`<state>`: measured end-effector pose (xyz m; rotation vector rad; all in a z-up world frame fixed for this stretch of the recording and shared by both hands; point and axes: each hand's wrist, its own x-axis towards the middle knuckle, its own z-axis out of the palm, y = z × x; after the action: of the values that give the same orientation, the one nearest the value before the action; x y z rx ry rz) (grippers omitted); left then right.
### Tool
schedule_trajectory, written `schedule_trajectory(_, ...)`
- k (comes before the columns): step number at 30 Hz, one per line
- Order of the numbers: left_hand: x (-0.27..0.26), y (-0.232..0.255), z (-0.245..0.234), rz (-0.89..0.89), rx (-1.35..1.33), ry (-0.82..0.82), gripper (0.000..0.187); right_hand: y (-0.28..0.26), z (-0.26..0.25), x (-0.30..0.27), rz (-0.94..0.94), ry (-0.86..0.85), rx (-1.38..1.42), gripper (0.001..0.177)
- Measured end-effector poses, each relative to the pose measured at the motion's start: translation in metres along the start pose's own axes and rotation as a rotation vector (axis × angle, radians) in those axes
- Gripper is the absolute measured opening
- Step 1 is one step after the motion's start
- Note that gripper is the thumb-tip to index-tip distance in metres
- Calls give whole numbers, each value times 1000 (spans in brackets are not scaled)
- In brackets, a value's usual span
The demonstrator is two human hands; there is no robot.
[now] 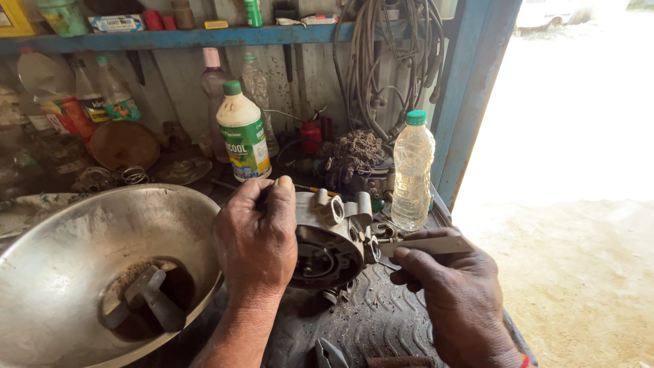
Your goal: The person scrapes and wipes grime from a mechanical housing unit and its components using a flat metal tool and a cloth while holding the parts by hand.
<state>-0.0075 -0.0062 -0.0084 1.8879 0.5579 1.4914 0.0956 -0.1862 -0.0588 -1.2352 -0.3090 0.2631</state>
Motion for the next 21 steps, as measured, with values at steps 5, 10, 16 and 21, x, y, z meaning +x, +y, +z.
schedule_trajectory(5, -1, 3, -1, -35, 32, 9, 33, 3, 5, -1, 36, 5, 35, 25)
schedule_trajectory(10, -5, 12, 0, -81, 26, -16, 32, 4, 6, 1, 44, 25, 77, 26)
schedule_trajectory(16, -12, 28, -4, -41, 55, -19, 33, 1, 7, 5, 71, 22, 124, 23)
schedule_trajectory(21, -22, 19, -10, -173, 25, -46, 36, 2, 7, 7, 69, -1, 132, 21)
